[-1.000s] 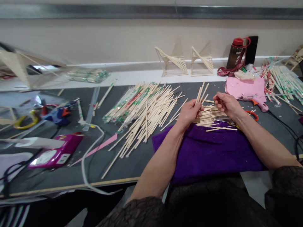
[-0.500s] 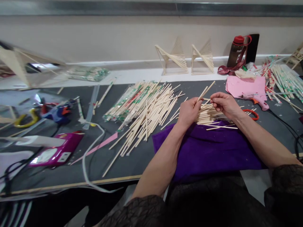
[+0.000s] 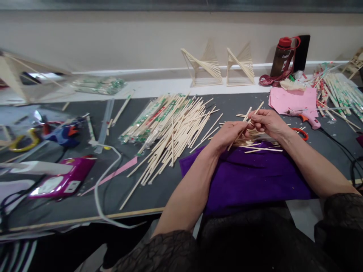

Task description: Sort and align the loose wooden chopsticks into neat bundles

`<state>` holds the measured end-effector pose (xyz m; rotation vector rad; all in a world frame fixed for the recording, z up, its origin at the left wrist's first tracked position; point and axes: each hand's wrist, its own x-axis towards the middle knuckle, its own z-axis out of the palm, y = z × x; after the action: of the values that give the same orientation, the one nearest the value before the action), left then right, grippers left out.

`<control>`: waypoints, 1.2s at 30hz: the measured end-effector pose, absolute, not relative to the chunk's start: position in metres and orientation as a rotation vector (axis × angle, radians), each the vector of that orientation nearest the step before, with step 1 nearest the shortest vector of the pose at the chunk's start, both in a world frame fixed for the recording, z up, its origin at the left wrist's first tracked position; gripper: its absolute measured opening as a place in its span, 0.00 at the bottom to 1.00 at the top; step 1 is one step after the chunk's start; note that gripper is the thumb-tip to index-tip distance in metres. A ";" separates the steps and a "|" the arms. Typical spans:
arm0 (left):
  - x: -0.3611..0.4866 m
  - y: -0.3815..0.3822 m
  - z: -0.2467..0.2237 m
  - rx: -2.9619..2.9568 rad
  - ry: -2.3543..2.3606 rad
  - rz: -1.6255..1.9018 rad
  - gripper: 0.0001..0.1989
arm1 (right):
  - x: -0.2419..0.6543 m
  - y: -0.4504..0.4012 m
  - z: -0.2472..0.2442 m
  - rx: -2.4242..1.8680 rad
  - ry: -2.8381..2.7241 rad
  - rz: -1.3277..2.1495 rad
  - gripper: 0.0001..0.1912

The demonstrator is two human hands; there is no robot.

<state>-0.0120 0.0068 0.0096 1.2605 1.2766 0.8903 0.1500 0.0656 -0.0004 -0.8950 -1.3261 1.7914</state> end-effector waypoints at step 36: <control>-0.013 0.012 -0.001 0.881 0.885 0.843 0.11 | 0.151 0.072 -0.006 -0.796 -1.203 1.886 0.11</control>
<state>-0.0127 0.0122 -0.0008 0.8809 0.8845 0.8429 0.1507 0.0725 -0.0064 -0.7964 -1.2029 1.8862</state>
